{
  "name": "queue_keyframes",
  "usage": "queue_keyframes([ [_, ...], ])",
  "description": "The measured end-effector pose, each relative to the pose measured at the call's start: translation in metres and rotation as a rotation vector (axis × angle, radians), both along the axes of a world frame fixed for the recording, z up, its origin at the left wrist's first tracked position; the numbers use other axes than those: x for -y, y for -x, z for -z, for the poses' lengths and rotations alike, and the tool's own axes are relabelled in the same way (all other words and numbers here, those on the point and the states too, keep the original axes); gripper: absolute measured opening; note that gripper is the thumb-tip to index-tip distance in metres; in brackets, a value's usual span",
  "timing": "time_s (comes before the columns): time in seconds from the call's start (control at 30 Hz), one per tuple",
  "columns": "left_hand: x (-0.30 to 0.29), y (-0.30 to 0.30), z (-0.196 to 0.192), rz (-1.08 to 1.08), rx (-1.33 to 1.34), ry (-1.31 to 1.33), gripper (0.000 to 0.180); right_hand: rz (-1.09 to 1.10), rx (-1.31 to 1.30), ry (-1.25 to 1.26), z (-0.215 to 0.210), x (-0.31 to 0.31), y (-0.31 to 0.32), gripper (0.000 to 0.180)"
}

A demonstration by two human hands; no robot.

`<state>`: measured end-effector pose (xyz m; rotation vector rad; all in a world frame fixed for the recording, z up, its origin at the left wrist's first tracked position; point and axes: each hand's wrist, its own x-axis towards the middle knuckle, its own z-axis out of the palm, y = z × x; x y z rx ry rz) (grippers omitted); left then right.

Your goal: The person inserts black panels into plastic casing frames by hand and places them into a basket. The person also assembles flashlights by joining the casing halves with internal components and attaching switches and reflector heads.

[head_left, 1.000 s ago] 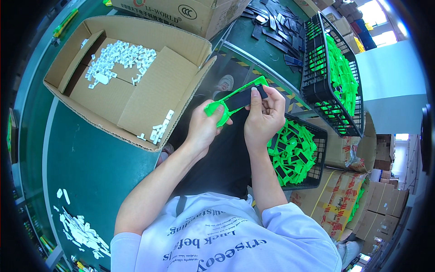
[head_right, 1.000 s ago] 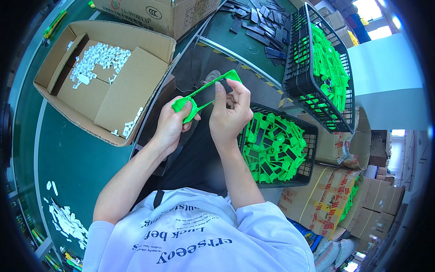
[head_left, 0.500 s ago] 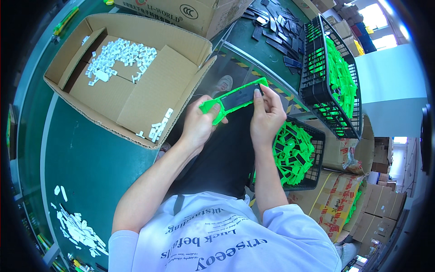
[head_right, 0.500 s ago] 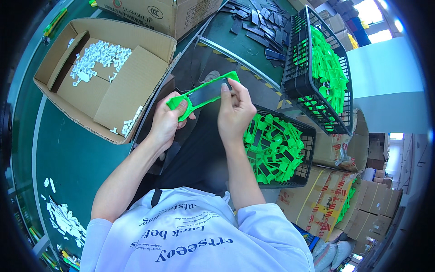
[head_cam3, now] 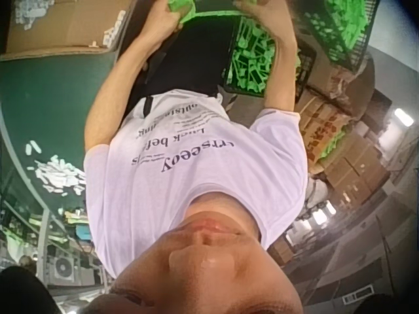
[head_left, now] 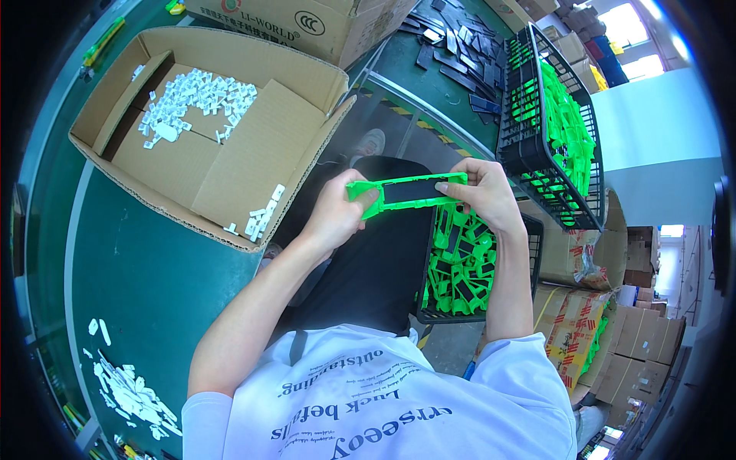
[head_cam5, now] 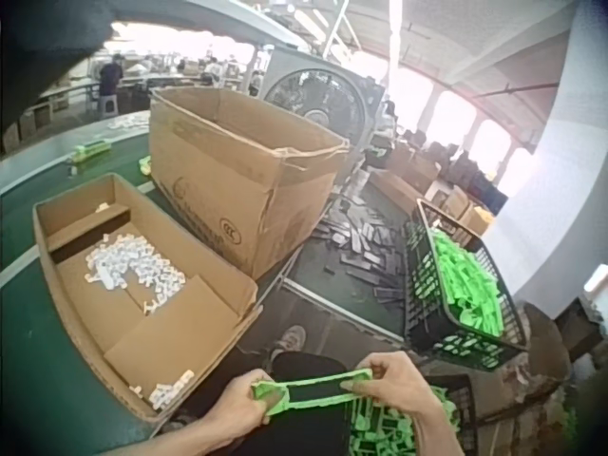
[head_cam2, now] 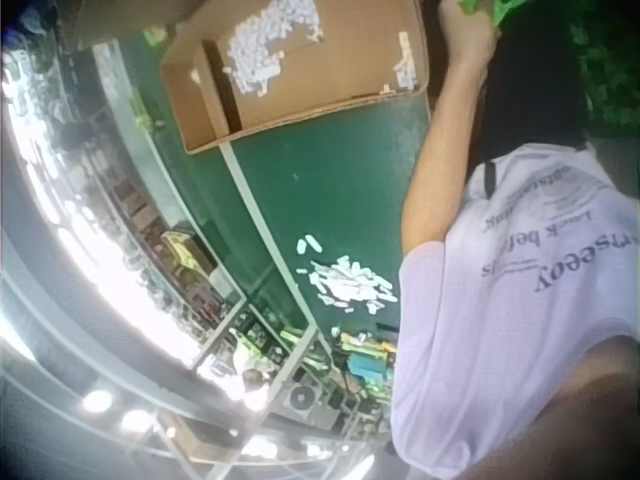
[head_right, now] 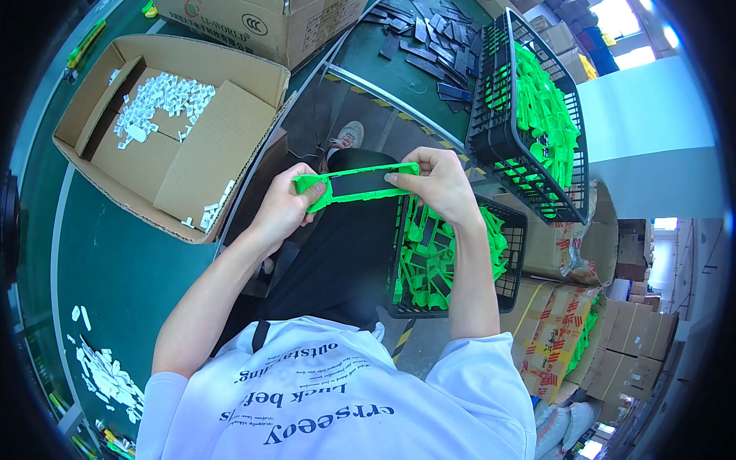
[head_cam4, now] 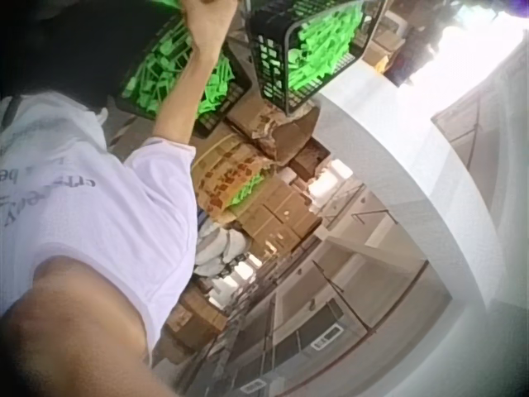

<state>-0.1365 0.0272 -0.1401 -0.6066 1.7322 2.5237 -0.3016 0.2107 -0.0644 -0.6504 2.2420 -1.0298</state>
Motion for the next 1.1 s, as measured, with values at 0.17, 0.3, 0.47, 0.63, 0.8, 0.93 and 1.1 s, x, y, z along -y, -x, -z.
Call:
queue_keyframes([
  [0.17, -0.006, 0.001, 0.008, -0.116, 0.060, 0.347, 0.024, 0.021, -0.025, -0.023, 0.005, -0.005, -0.005, 0.022],
  [0.3, -0.005, 0.002, 0.012, -0.112, 0.006, 0.552, 0.034, 0.022, -0.150, -0.123, 0.010, -0.005, -0.008, 0.027],
  [0.47, -0.002, 0.001, 0.010, -0.099, 0.131, 0.598, 0.032, 0.014, -0.175, -0.105, 0.013, 0.000, -0.014, 0.033],
  [0.63, -0.001, 0.000, 0.006, -0.109, 0.139, 0.561, 0.031, -0.003, -0.253, -0.137, 0.005, 0.003, -0.019, 0.036],
  [0.8, -0.002, -0.003, 0.003, -0.130, 0.177, 0.565, 0.032, -0.024, -0.314, -0.148, 0.007, 0.006, -0.025, 0.033],
  [0.93, -0.001, 0.000, 0.006, -0.156, 0.180, 0.627, 0.034, -0.046, -0.389, -0.162, 0.003, 0.004, -0.034, 0.029],
  [1.1, 0.000, 0.004, 0.002, -0.180, 0.162, 0.614, 0.036, -0.013, -0.446, -0.137, -0.001, 0.006, -0.041, 0.023],
])
